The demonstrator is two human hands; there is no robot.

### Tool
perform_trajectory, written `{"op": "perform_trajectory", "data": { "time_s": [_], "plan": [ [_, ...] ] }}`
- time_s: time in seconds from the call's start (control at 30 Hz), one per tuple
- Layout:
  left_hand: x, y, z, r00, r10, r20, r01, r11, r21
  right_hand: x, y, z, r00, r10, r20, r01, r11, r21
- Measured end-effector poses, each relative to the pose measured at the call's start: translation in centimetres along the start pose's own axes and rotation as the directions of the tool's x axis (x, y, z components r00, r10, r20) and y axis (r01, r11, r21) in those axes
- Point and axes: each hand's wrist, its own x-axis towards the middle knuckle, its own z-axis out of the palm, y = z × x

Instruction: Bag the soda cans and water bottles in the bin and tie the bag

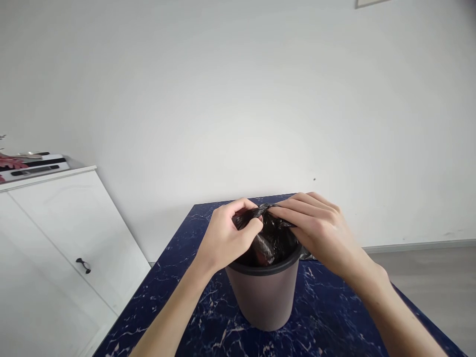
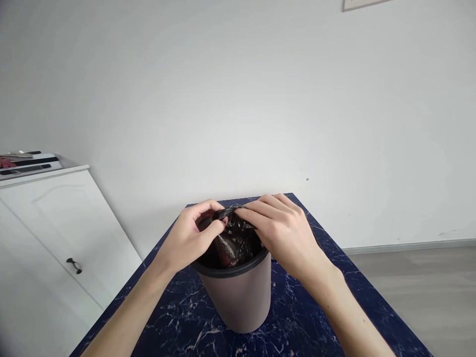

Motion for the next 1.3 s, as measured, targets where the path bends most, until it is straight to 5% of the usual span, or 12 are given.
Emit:
{"op": "perform_trajectory", "data": {
  "time_s": [0.23, 0.43, 0.77, 1.3],
  "plan": [
    [-0.3, 0.3, -0.2, 0.995, -0.052, 0.083, 0.055, 0.998, -0.029, 0.1, -0.4, 1.2, 0.951, 0.017, -0.310, -0.044, 0.996, -0.082],
    [0.0, -0.9, 0.0, 0.978, -0.105, 0.181, 0.141, 0.970, -0.198, 0.1, -1.0, 1.7, 0.903, 0.008, -0.429, -0.045, 0.996, -0.077],
    [1.1, -1.9, 0.7, 0.993, 0.059, 0.097, -0.025, 0.946, -0.324, 0.2, -1.9, 1.9, 0.872, 0.027, -0.489, -0.073, 0.994, -0.076],
    [2.1, -2.3, 0.8, 0.985, 0.076, 0.154, -0.019, 0.939, -0.342, 0.5, -1.8, 1.7, 0.860, -0.022, -0.511, 0.015, 1.000, -0.018]
  ]
}}
